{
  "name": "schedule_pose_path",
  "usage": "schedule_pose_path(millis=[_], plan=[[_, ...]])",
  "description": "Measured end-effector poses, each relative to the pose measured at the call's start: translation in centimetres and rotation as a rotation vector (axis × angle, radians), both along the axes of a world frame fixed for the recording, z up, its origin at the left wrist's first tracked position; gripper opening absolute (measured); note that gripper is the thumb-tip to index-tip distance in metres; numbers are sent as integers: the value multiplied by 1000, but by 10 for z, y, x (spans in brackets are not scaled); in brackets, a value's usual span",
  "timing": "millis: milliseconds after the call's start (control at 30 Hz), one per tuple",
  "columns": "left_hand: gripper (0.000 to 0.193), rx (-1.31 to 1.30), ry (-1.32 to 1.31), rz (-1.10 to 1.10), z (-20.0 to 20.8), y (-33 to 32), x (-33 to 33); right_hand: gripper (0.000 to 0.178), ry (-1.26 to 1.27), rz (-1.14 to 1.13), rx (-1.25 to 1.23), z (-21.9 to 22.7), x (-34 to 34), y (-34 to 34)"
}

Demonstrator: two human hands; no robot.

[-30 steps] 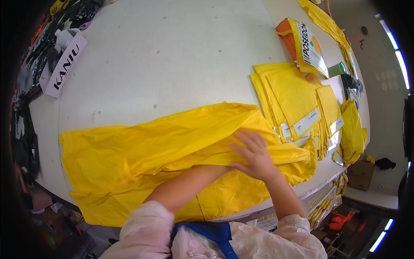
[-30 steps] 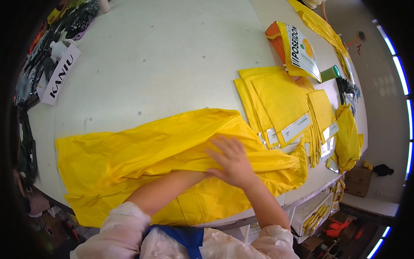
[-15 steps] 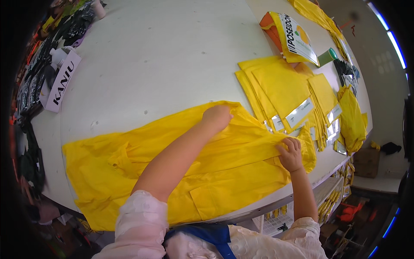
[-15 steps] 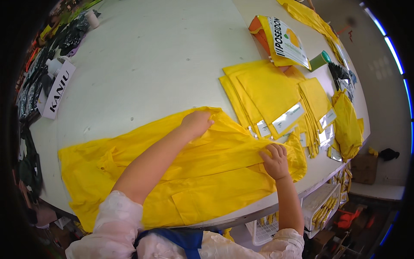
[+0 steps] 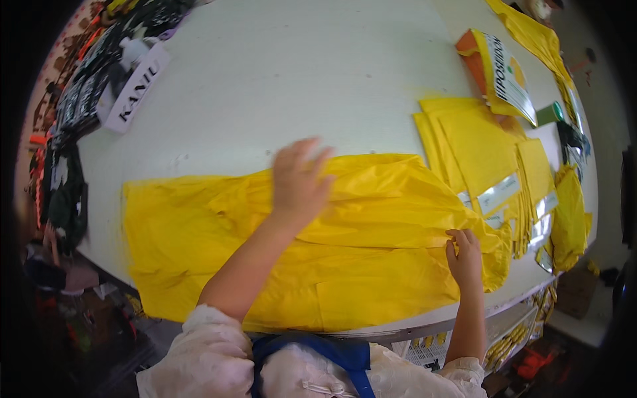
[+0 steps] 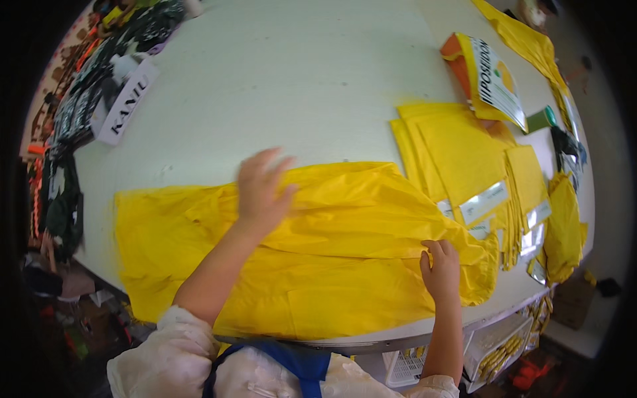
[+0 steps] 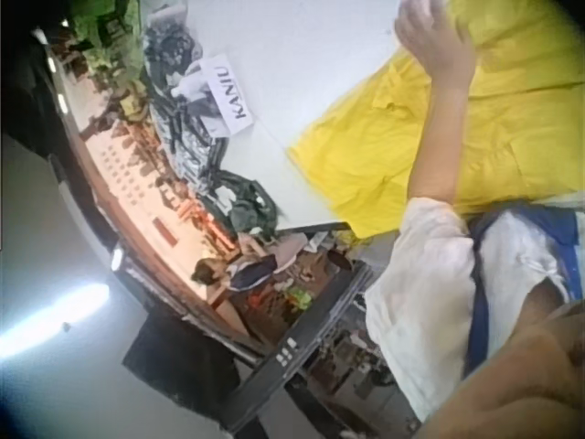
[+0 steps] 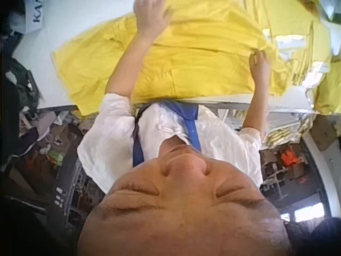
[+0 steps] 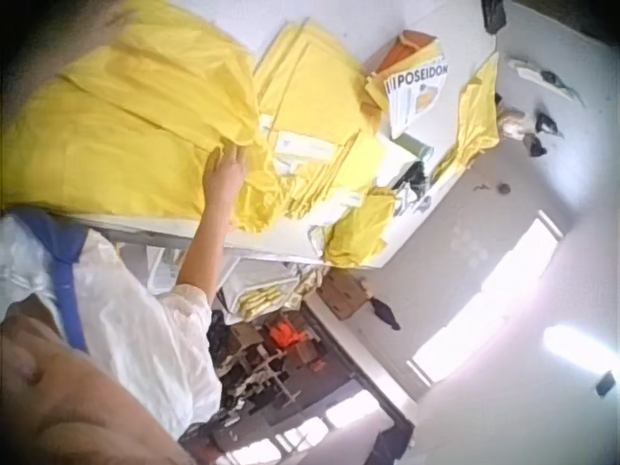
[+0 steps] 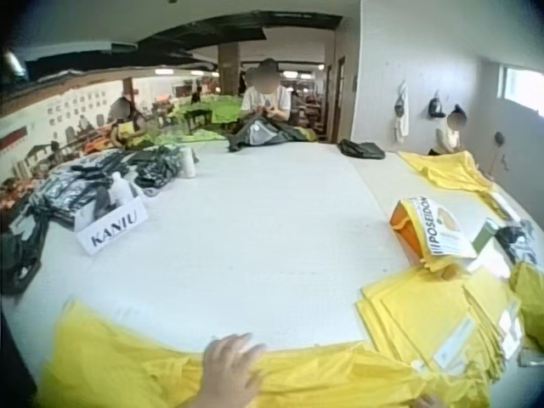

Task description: The person folds a stack of yellow raincoats on a white table. They unfold one raincoat, use scissors to trim loose threads, and then fold it neatly. The person repeats this process with additional raincoats.

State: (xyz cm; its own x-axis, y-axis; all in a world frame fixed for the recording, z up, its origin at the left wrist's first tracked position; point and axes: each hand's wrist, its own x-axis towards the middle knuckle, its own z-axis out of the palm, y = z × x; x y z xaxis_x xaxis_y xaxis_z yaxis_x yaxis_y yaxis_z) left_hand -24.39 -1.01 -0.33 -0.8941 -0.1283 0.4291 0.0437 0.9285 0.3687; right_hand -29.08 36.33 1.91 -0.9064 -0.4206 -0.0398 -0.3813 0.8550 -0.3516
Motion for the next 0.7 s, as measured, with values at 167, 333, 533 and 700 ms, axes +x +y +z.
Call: schedule_pose_path(millis=[167,333,533,700], plan=[[45,660,25,697,-20,-102,127,20,-291,265,-608,-13,58,-144],[40,718,-121,23,27,-41,165,52,-762,215,-930,-16,108,-258],[59,1147,-34,75,25,-29,192,71,-1177,-42,-1264,-1,122,-234],[38,1212,-286,35,35,-17,186,71,-1290,117,-1343,11,125,-202]])
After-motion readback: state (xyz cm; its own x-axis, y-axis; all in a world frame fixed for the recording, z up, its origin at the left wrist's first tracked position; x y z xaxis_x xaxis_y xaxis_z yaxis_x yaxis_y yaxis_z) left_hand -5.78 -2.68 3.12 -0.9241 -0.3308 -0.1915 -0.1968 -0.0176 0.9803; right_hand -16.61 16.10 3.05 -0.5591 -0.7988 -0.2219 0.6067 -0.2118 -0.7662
